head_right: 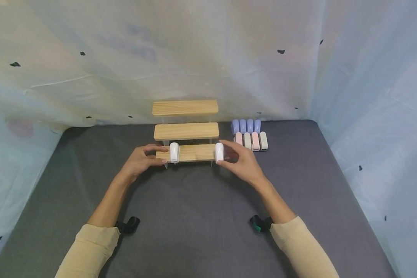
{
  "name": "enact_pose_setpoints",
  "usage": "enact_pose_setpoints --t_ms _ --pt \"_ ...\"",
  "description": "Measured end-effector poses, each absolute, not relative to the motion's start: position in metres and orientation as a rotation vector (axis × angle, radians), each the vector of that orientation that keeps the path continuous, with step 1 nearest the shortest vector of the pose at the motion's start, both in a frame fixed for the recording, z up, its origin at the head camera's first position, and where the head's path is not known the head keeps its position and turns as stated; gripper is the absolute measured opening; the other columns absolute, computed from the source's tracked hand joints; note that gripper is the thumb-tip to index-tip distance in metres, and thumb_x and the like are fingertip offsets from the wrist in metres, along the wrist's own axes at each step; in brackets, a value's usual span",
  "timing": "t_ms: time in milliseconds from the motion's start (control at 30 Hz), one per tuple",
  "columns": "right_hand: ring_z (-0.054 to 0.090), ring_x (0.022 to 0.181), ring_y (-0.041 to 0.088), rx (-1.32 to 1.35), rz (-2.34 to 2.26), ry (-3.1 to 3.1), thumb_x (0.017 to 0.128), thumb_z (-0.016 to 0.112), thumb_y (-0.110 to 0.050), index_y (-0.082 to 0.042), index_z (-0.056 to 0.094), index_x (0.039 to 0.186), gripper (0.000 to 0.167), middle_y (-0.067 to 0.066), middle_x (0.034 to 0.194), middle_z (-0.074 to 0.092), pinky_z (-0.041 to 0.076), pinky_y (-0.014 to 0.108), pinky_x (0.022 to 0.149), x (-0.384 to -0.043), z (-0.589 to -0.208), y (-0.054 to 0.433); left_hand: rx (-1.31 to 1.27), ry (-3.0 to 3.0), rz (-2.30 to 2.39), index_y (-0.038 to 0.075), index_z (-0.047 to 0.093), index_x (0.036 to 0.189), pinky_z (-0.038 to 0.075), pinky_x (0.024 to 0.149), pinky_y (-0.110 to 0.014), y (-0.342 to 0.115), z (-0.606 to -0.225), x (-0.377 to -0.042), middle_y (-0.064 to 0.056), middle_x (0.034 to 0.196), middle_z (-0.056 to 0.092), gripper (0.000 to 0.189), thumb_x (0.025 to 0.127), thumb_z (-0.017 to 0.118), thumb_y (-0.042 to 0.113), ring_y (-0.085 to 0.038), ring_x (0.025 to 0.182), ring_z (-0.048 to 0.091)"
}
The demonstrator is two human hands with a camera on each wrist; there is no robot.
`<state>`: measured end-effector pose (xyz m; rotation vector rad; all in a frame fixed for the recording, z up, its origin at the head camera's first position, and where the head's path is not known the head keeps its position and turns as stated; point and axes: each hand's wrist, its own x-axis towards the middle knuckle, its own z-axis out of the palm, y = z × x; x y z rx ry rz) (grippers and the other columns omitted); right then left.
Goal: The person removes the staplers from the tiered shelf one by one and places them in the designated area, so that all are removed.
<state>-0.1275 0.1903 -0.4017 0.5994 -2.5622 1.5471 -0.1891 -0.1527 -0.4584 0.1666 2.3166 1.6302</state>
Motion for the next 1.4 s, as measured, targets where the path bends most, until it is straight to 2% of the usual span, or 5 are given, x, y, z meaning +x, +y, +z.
enact_pose_setpoints --t_ms 233,433,933,1167,1400 --pt "0.065 0.103 0.036 0.582 1.489 -2.573 0.080 0.081 0.002 -0.004 0.056 0.139 0.065 0.019 0.128 0.062 0.053 0.050 0.088 -0.137 -0.426 0.217 0.182 2.319 1.639 0.015 0.072 0.120 0.050 0.088 -0.043 -0.152 -0.458 -0.188 -0.004 0.141 0.053 0.042 0.081 0.085 0.019 -0.029 0.102 0.067" --pt "0.067 0.098 0.033 0.574 1.387 -2.617 0.081 0.082 -0.003 -0.008 0.057 0.141 0.065 0.015 0.125 0.064 0.055 0.048 0.084 -0.137 -0.429 0.236 0.171 2.319 1.634 0.016 0.072 0.120 0.049 0.091 -0.046 -0.153 -0.458 -0.188 -0.004 0.141 0.053 0.041 0.081 0.084 0.019 -0.030 0.104 0.066" --pt "0.068 0.102 0.035 0.475 1.251 -2.723 0.081 0.082 -0.001 -0.002 0.055 0.140 0.065 0.019 0.129 0.062 0.055 0.048 0.084 -0.128 -0.429 0.273 0.180 2.309 1.648 0.016 0.073 0.119 0.049 0.085 -0.041 -0.153 -0.461 -0.188 -0.003 0.138 0.055 0.040 0.081 0.084 0.017 -0.026 0.091 0.068" --pt "0.067 0.102 0.033 0.426 1.236 -2.723 0.083 0.081 -0.007 -0.006 0.054 0.143 0.066 0.017 0.128 0.062 0.054 0.046 0.084 -0.126 -0.433 0.288 0.196 2.312 1.638 0.016 0.072 0.122 0.049 0.087 -0.041 -0.153 -0.462 -0.187 -0.004 0.141 0.053 0.042 0.081 0.084 0.020 -0.026 0.094 0.068" --pt "0.068 0.100 0.035 0.341 1.211 -2.752 0.085 0.080 -0.010 -0.006 0.053 0.143 0.065 0.019 0.131 0.061 0.056 0.033 0.079 -0.126 -0.443 0.300 0.200 2.318 1.625 0.016 0.071 0.123 0.049 0.088 -0.042 -0.154 -0.461 -0.187 -0.004 0.142 0.052 0.042 0.083 0.083 0.020 -0.025 0.092 0.068"
